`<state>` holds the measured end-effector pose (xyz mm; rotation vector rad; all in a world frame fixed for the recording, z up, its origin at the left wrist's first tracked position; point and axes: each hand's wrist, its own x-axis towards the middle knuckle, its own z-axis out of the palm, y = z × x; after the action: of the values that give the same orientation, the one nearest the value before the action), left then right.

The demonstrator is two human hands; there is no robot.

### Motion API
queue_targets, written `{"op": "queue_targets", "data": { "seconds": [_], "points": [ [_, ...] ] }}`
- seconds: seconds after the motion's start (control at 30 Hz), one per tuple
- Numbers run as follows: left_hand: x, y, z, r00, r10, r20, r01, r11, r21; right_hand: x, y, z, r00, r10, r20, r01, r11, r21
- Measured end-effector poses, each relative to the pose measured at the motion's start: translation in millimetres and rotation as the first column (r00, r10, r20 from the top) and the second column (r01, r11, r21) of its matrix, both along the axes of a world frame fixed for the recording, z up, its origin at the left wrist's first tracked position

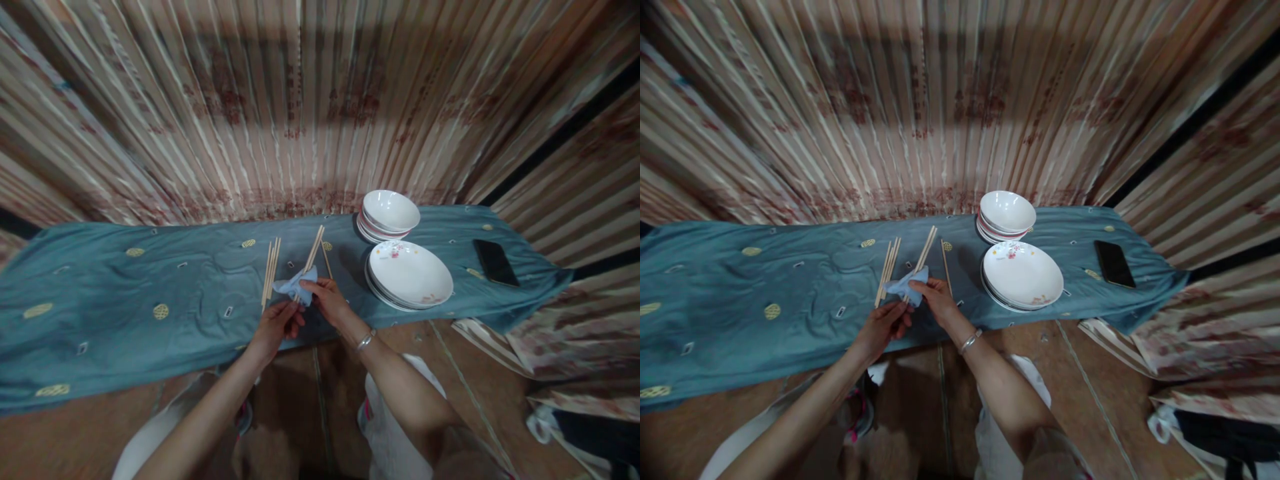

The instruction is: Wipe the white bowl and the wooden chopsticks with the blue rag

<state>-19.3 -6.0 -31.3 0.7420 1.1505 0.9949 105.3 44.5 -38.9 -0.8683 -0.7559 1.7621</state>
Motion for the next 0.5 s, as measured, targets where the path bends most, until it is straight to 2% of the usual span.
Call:
{"op": "queue_targets", "data": {
  "seconds": [0.27, 0.4, 0.5],
  "points": [
    [-2, 0, -1.0, 0.999, -0.012, -0.038, 0.013, 1.0, 0.024, -5, -4, -4, 0.995, 0.098, 0.022, -0.099, 0.993, 0.064],
    [-8, 4, -2.7, 0.989, -0.059, -0.134, 0.065, 0.997, 0.043, 3, 2, 0, 0.999, 0.026, 0.046, -0.027, 0.999, 0.027],
    [-17, 10, -2.7, 0.976, 0.029, -0.216, 0.001, 0.991, 0.136, 11, 5, 0, 0.995, -0.01, 0.096, 0.01, 1.0, 0.01]
  ]
}}
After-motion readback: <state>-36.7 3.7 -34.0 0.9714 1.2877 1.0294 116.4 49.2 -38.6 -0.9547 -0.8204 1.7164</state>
